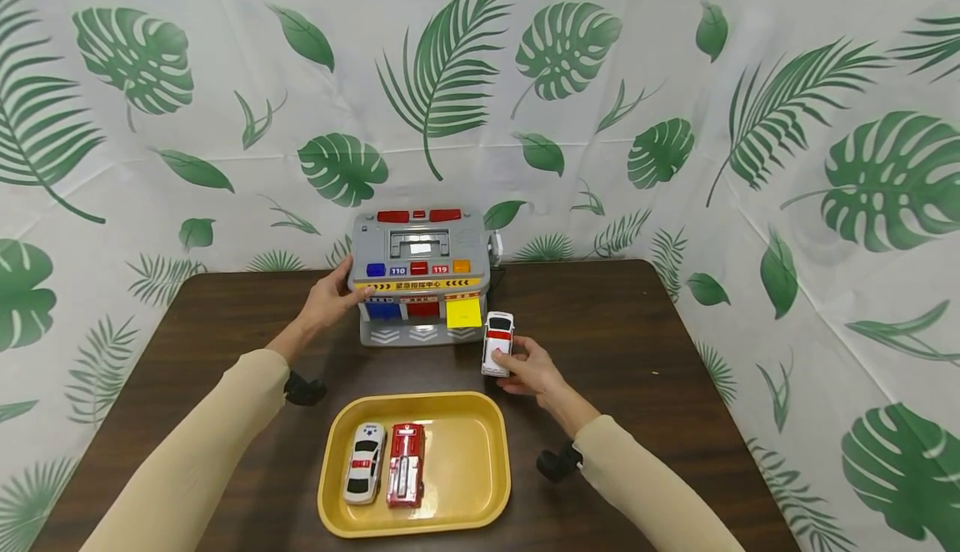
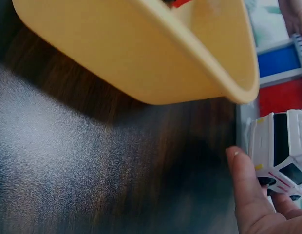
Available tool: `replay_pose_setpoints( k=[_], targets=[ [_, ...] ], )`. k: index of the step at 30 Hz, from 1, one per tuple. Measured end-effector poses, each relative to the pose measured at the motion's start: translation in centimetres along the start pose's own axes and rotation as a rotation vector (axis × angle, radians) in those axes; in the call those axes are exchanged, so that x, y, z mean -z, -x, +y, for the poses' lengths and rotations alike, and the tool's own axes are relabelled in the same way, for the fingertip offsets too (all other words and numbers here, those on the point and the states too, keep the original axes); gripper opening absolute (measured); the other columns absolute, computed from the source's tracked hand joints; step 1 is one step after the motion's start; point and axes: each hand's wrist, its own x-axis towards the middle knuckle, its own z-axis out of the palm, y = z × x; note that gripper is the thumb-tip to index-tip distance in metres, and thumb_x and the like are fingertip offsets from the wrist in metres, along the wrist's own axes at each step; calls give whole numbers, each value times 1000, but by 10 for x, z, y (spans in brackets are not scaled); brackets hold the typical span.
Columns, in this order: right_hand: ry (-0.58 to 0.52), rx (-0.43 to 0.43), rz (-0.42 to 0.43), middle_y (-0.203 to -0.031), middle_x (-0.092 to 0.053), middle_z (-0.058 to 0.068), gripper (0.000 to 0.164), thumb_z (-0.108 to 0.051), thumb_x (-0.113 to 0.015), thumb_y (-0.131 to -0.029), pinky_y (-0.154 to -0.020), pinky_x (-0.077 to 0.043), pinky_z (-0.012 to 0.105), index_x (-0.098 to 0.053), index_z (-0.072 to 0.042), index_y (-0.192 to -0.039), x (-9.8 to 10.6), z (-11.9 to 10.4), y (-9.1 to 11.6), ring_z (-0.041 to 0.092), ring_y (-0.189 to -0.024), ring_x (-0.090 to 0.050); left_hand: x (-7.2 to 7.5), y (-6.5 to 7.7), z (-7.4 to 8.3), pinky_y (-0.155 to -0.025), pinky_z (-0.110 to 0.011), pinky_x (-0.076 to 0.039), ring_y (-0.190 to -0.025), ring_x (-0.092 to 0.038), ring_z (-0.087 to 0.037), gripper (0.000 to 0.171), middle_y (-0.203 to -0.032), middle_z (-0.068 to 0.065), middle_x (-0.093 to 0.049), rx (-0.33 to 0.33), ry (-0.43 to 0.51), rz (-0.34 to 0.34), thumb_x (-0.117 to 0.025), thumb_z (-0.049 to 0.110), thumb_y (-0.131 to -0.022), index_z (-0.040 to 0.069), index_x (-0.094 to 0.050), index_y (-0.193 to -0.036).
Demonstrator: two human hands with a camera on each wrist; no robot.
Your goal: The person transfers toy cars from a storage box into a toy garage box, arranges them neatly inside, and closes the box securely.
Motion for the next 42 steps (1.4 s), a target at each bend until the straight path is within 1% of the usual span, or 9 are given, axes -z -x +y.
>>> replay_pose_setpoints(
  k=[3,7,13,20,24,29,32,38,42],
  targets=[
    [6,-8,-22,-116,-57,20,68,-27,-66,-89,-73,-57,38,-31,-5,-142,-3,2,-7,28,-84,-68,0,0,0,-112,-45,-25,-141,-24,-29,88,-155,-14,-20,-4,-11,-2,-64,35,-89,7,-9,-152],
    [13,-18,-48,-109,-58,17,68,-25,-66,-89,-73,-57,38,-31,-5,-143,-7,3,-14,25,-80,-69,0,1,1,-112,-44,-25,-141,-23,-28,88,-156,-13,-19,6,-9,-3,-64,35,-89,9,-8,-152],
    [42,-53,-40,-107,-58,16,69,-28,-68,-87,-73,-57,37,-33,-8,-144,-11,3,-24,21,-76,-68,0,2,1,-112,-45,-25,-141,-23,-29,89,-156,-13,-18,8,-20,-4,-64,36,-89,8,-8,-152],
    [50,-53,-23,-106,-59,17,69,-30,-68,-87,-73,-57,36,-35,-9,-143,-17,1,-34,18,-73,-66,-1,2,2,-112,-44,-27,-139,-28,-29,88,-154,-14,-24,7,-10,0,-65,35,-89,10,-8,-152],
    [34,-57,-24,-101,-62,16,66,-27,-67,-88,-73,-57,36,-36,-6,-143,-19,1,-38,17,-73,-65,-1,2,2,-111,-45,-28,-139,-29,-30,89,-154,-15,-24,5,-28,-1,-65,36,-89,10,-8,-152],
    [4,-48,-36,-95,-62,13,62,-24,-65,-90,-81,-55,40,-37,-1,-141,-23,-2,-40,19,-77,-65,-1,1,0,-111,-45,-28,-138,-30,-30,89,-153,-16,-26,0,-40,0,-64,37,-89,9,-7,-152],
    [-16,-38,-39,-91,-62,11,60,-22,-64,-91,-82,-55,41,-38,1,-139,-26,-3,-41,19,-76,-64,-1,1,0,-111,-45,-28,-138,-30,-30,89,-153,-16,-26,-3,-38,2,-64,35,-89,9,-8,-152],
    [-59,-37,-24,-92,-62,11,61,-21,-64,-90,-84,-54,42,-37,4,-139,-31,-4,-45,18,-76,-64,-1,3,2,-110,-44,-30,-137,-33,-29,88,-153,-14,-26,8,-8,-5,-64,35,-89,10,-8,-152],
    [-77,-45,-3,-93,-63,12,60,-21,-65,-90,-84,-54,41,-38,5,-137,-33,-3,-47,19,-76,-64,-1,3,3,-110,-45,-29,-137,-32,-29,88,-153,-15,-26,9,-10,-10,-64,35,-89,10,-8,-152]
  ],
)
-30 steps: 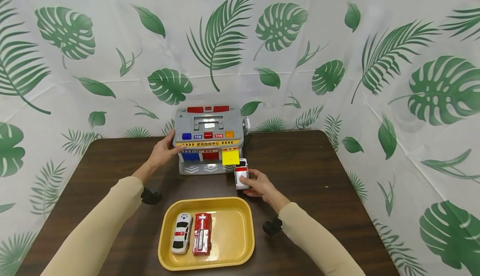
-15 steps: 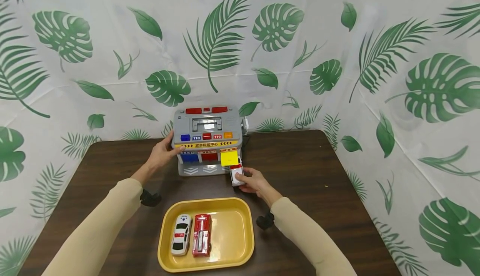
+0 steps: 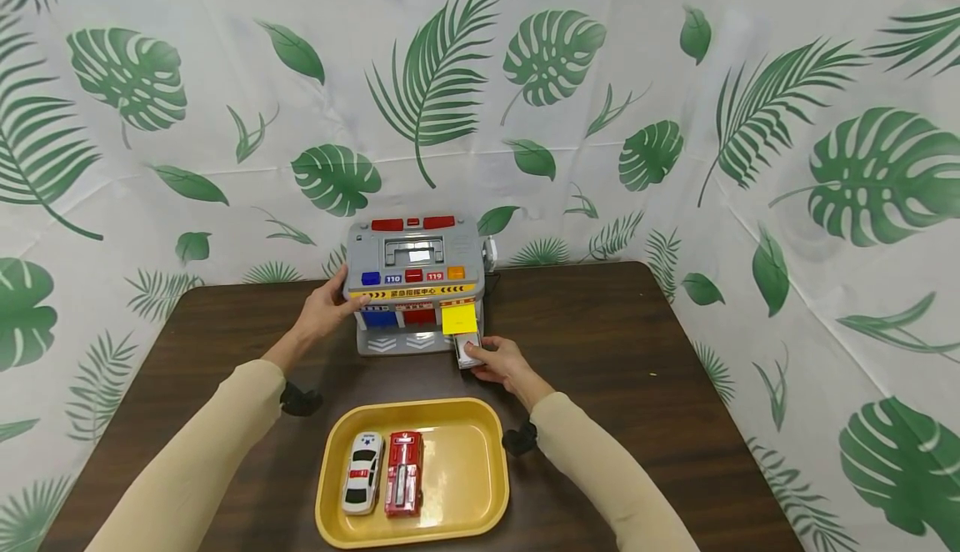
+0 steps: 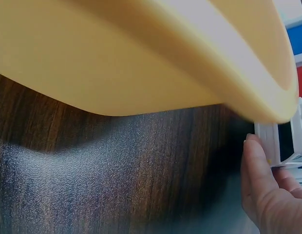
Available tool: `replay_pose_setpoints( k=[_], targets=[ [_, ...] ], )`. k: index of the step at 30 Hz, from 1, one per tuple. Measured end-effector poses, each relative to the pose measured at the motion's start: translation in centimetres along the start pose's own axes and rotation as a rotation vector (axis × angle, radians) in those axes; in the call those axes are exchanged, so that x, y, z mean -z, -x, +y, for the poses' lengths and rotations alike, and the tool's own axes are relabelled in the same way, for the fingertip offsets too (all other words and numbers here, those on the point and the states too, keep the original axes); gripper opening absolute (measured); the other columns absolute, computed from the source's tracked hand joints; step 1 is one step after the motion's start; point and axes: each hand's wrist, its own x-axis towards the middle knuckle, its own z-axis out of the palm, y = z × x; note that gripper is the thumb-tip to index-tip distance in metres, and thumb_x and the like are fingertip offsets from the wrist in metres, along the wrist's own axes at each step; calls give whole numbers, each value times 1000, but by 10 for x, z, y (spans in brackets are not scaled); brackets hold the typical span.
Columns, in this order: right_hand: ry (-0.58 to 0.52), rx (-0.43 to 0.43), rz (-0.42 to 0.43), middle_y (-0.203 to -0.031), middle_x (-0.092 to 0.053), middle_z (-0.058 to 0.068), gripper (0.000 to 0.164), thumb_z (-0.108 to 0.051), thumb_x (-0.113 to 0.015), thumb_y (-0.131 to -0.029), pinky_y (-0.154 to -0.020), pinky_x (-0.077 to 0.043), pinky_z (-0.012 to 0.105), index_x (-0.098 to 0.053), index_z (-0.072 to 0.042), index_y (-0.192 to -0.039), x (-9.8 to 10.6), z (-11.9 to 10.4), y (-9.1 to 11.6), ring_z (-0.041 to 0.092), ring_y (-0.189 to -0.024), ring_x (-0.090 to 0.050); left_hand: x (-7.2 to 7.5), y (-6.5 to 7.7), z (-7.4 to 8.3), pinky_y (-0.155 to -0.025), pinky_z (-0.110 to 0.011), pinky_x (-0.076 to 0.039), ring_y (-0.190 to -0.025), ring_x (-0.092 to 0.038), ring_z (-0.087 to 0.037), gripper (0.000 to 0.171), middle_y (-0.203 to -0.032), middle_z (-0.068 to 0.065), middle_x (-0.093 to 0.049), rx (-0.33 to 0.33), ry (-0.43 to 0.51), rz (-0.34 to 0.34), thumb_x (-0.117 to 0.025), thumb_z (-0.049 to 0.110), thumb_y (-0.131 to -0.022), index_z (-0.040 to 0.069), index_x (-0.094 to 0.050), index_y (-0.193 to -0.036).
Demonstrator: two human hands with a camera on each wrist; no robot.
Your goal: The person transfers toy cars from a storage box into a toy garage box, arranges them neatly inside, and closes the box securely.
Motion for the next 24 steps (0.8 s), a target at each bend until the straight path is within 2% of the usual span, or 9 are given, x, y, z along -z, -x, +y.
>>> replay_pose_setpoints(
  k=[4,13,24],
  targets=[
    [-7,-5,4,-95,-63,13,59,-21,-65,-90,-85,-54,41,-40,8,-135,0,1,-1,19,-77,-64,0,0,0,-110,-45,-29,-138,-30,-30,87,-153,-15,-25,1,-4,2,-64,35,-90,10,-8,-152],
    [29,-41,3,-96,-60,12,62,-23,-66,-89,-84,-54,39,-39,6,-137,0,-5,-5,18,-76,-63,0,1,1,-108,-45,-32,-132,-40,-31,87,-150,-17,-32,-8,2,7,-64,33,-90,11,-8,-152],
    [10,-68,18,-100,-57,12,63,-25,-65,-89,-87,-53,38,-38,7,-137,-2,-12,-11,18,-78,-62,-1,0,0,-107,-44,-34,-132,-40,-30,85,-149,-18,-34,-16,3,9,-64,31,-90,11,-9,-152]
  ],
)
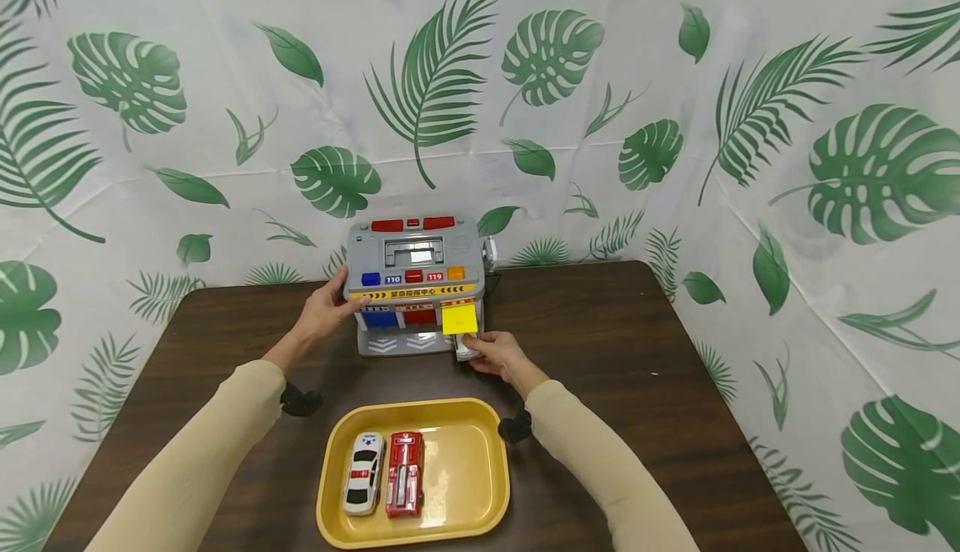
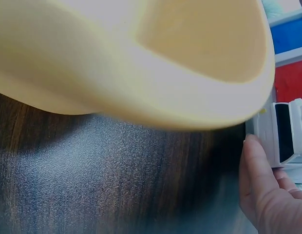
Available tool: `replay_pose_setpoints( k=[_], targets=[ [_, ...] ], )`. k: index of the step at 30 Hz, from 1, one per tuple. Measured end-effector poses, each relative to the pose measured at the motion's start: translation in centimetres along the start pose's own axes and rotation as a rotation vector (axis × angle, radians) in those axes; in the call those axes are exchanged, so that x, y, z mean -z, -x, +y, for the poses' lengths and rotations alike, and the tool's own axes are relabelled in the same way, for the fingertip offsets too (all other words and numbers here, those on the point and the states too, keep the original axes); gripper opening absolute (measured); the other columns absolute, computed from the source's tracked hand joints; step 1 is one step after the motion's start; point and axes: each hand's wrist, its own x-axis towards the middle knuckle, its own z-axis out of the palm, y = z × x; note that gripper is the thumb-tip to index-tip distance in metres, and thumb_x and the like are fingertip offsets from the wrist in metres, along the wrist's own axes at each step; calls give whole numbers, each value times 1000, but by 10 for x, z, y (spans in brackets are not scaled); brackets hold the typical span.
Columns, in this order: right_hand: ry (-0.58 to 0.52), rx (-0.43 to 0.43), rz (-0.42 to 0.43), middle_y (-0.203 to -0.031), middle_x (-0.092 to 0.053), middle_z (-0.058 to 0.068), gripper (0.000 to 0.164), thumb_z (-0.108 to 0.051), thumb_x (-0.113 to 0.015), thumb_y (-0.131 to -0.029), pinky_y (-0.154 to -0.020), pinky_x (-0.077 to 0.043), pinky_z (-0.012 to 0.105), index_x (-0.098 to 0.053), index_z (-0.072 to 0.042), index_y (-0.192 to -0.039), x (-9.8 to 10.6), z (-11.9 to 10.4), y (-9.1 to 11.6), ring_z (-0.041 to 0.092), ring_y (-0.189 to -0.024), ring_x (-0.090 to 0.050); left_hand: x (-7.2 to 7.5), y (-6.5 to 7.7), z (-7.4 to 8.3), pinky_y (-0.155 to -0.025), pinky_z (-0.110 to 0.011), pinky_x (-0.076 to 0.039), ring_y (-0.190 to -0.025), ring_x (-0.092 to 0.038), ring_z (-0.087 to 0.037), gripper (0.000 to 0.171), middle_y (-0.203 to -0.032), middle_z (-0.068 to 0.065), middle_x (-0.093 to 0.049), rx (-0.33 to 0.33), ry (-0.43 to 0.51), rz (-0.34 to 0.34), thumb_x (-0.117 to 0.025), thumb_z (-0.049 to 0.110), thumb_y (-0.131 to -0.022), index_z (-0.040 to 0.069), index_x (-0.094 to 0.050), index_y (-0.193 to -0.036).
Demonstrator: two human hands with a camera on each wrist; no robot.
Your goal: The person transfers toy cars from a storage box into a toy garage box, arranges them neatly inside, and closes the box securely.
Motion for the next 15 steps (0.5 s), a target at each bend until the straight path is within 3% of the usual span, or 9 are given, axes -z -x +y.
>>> replay_pose_setpoints(
  k=[10,15],
  targets=[
    [-47,-1,2,-98,-59,12,59,-22,-65,-90,-87,-53,38,-41,7,-135,-2,3,-4,19,-80,-63,0,0,0,-106,-45,-36,-129,-43,-30,85,-147,-18,-37,-4,0,-5,-64,30,-90,11,-9,-152],
    [-79,16,4,-108,-60,16,51,-14,-63,-91,-90,-51,39,-44,9,-132,-3,1,-6,22,-88,-64,-1,0,-2,-105,-43,-37,-129,-43,-31,85,-146,-20,-38,-18,-9,16,-64,33,-89,9,-11,-152]
  ],
)
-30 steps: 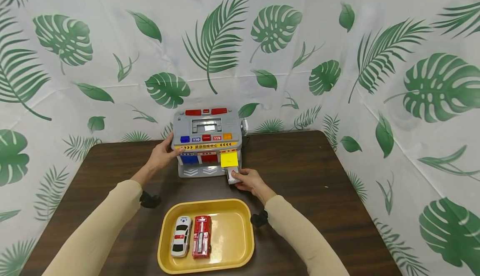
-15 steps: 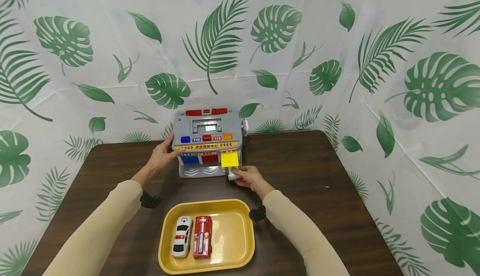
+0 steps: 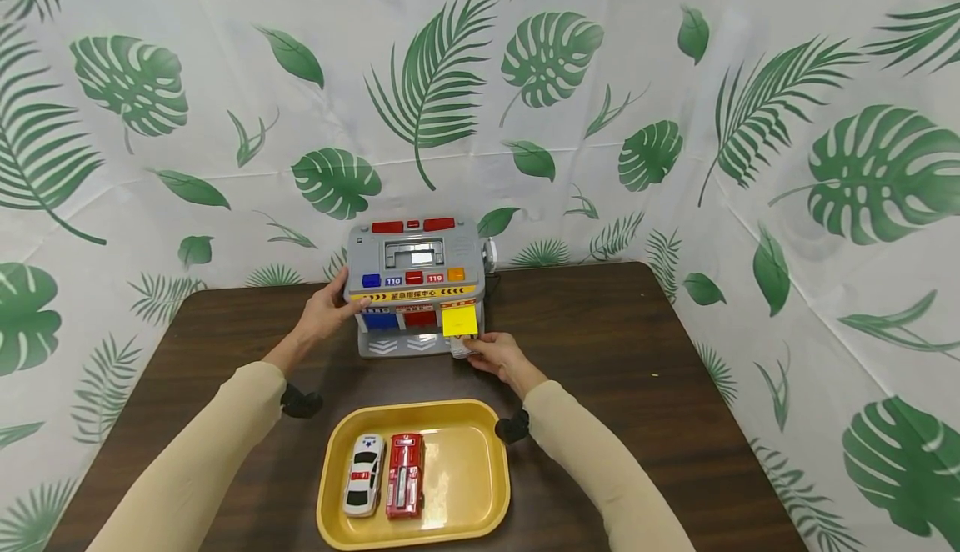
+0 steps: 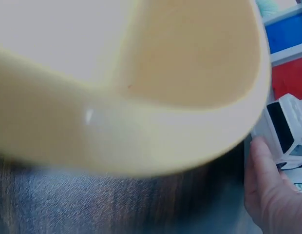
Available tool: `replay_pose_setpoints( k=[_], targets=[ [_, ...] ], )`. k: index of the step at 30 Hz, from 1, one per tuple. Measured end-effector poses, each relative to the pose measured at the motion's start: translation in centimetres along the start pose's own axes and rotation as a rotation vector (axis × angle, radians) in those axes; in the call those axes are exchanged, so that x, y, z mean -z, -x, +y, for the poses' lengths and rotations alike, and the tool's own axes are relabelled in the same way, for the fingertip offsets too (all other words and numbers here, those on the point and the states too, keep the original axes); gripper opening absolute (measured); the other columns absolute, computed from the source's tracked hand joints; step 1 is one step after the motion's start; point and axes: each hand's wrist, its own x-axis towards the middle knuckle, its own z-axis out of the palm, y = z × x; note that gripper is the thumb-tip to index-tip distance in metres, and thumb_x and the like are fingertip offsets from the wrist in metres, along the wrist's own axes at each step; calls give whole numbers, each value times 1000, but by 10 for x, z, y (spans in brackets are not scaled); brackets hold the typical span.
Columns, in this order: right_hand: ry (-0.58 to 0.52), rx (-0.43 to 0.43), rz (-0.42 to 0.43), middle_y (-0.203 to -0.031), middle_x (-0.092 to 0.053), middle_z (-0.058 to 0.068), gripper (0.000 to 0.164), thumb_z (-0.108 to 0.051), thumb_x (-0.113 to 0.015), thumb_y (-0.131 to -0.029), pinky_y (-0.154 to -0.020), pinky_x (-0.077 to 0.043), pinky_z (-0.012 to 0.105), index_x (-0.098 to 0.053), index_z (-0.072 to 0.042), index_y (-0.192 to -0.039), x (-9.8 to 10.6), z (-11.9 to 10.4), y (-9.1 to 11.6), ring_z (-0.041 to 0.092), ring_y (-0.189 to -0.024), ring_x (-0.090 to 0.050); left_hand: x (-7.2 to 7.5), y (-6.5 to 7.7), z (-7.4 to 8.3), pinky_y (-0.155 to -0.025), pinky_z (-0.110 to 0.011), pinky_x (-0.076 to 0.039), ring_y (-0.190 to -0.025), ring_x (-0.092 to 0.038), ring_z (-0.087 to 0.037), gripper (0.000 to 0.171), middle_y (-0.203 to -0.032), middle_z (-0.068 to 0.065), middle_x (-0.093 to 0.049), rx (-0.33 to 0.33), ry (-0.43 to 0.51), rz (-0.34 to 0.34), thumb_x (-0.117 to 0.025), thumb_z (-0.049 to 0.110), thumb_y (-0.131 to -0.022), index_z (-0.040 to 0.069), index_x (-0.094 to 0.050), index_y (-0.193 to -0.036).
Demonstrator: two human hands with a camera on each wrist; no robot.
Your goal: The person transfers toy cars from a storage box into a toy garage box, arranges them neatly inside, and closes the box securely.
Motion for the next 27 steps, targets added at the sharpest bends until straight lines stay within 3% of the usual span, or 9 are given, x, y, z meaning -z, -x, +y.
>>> replay_pose_setpoints(
  k=[5,13,27],
  targets=[
    [-33,20,17,-119,-59,23,45,-10,-61,-91,-90,-51,38,-48,11,-129,-2,-1,0,19,-85,-65,0,0,0,-106,-43,-37,-130,-42,-31,86,-147,-19,-37,2,3,-1,-64,34,-89,10,-11,-152],
    [-136,2,5,-87,-62,10,43,-6,-59,-92,-95,-47,40,-48,16,-127,1,4,-1,19,-83,-63,0,1,0,-107,-45,-35,-132,-40,-30,85,-149,-17,-34,14,20,-21,-63,32,-90,11,-8,-152],
    [-165,4,17,-88,-62,11,40,-1,-60,-90,-98,-45,41,-49,17,-124,-4,7,0,17,-79,-62,0,2,1,-106,-46,-35,-130,-42,-32,85,-147,-19,-36,13,4,-25,-62,32,-91,12,-7,-152]
  ],
)
